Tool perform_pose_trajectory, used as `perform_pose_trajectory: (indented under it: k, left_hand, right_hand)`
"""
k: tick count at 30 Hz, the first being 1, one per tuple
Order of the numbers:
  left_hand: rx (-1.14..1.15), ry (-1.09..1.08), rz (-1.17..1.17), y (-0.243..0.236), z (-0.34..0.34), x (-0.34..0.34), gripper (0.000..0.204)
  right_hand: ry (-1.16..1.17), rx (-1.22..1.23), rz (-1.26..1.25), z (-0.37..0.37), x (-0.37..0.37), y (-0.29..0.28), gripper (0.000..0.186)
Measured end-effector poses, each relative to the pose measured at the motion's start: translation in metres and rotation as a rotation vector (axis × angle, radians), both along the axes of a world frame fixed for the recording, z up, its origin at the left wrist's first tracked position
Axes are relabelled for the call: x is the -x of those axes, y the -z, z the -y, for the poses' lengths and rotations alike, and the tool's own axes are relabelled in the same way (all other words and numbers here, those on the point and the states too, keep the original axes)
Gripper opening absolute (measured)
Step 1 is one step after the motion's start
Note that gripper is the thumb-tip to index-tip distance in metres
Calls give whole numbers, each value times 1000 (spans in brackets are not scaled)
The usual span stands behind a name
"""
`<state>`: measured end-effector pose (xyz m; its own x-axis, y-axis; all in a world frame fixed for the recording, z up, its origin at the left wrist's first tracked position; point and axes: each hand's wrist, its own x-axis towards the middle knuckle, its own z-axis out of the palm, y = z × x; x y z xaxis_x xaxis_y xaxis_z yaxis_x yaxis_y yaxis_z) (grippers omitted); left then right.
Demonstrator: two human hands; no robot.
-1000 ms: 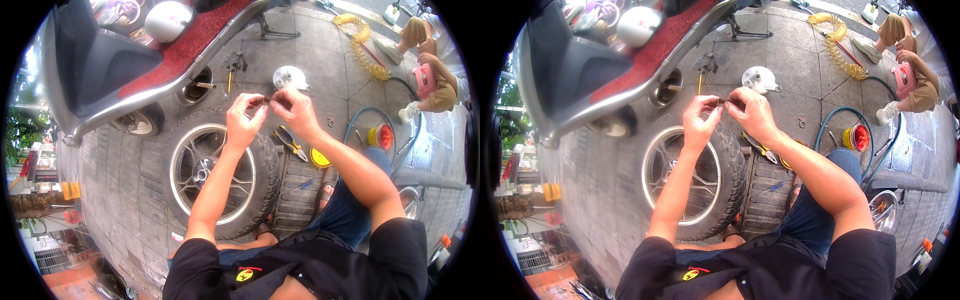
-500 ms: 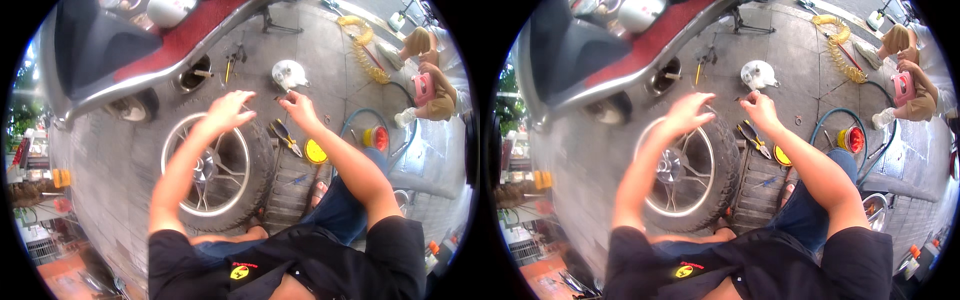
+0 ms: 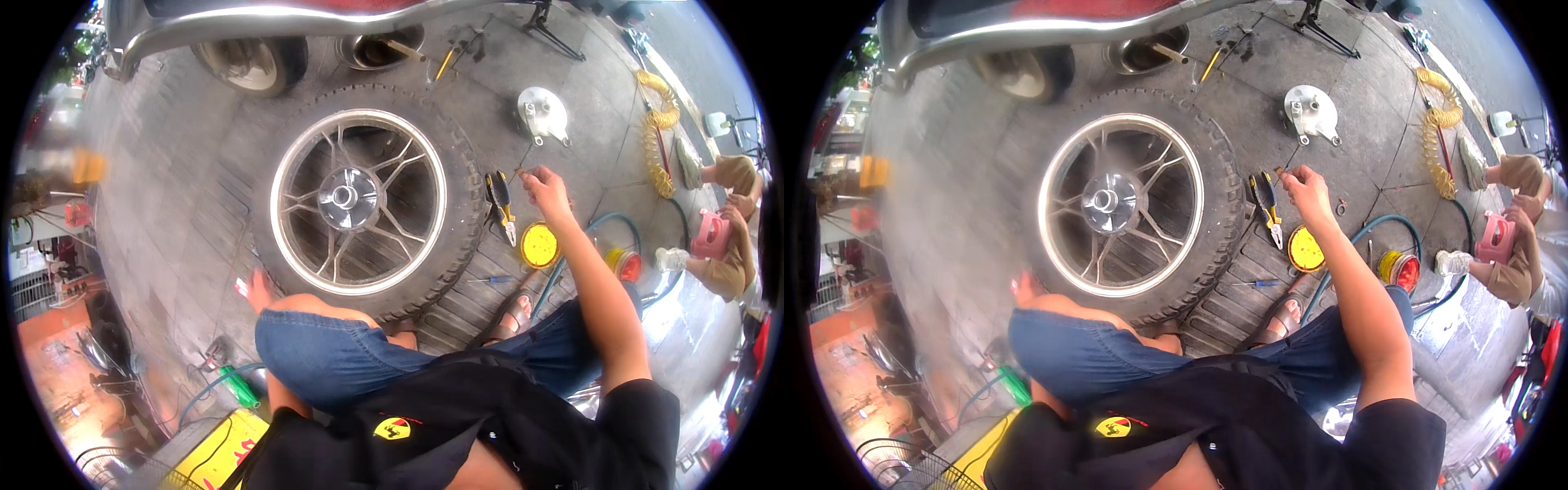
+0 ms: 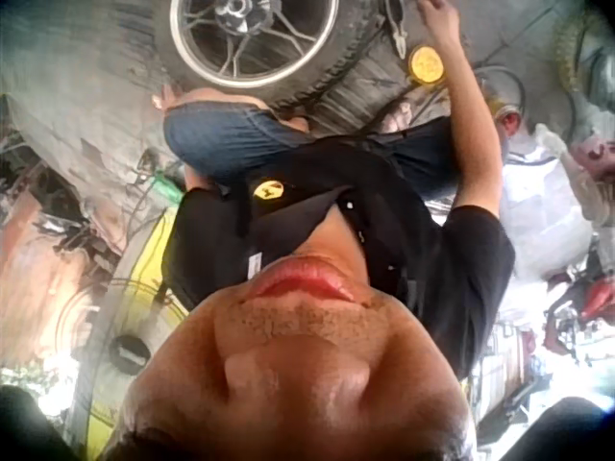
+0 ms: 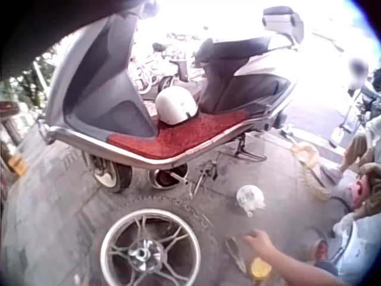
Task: The person cleans and assembles parts of a motorcycle wheel hub, using a hammer and a punch to secure components before fitting the hub into the wheel rim.
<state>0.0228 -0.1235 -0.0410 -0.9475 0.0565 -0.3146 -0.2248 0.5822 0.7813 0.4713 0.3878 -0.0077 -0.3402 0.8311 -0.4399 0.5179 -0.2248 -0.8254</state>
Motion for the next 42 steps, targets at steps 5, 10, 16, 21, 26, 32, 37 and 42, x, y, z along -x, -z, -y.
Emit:
perform_pose_trajectory:
  k: [5, 10, 16, 21, 26, 32, 37, 42]
  left_hand:
    - [-233, -395, 552, 56, 64, -86, 48]
    - [-418, -482, 614, 59, 60, -108, 49]
    - [-504, -516, 611, 52, 50, -107, 49]
    - [-552, -515, 580, 46, 35, -93, 49]
    - [-610, -524, 524, 33, 15, -68, 50]
    - [-644, -539, 482, 27, 6, -50, 50]
    - [-627, -566, 477, 38, 5, -62, 50]
    - [-502, -577, 387, 35, 6, -68, 50]
  right_hand:
    - [87, 141, -155, -3, 8, 1, 62]
    - [29, 224, -48, 16, 29, -2, 69]
    - [-44, 250, -43, 33, 28, 0, 63]
    - [-85, 245, -11, 36, 16, 3, 62]
    - [-220, 164, 32, 40, 15, -3, 61]
    - [-337, 34, 85, 47, 27, -21, 60]
    - [-314, 70, 75, 50, 13, -17, 61]
    - [-329, 85, 122, 52, 20, -15, 60]
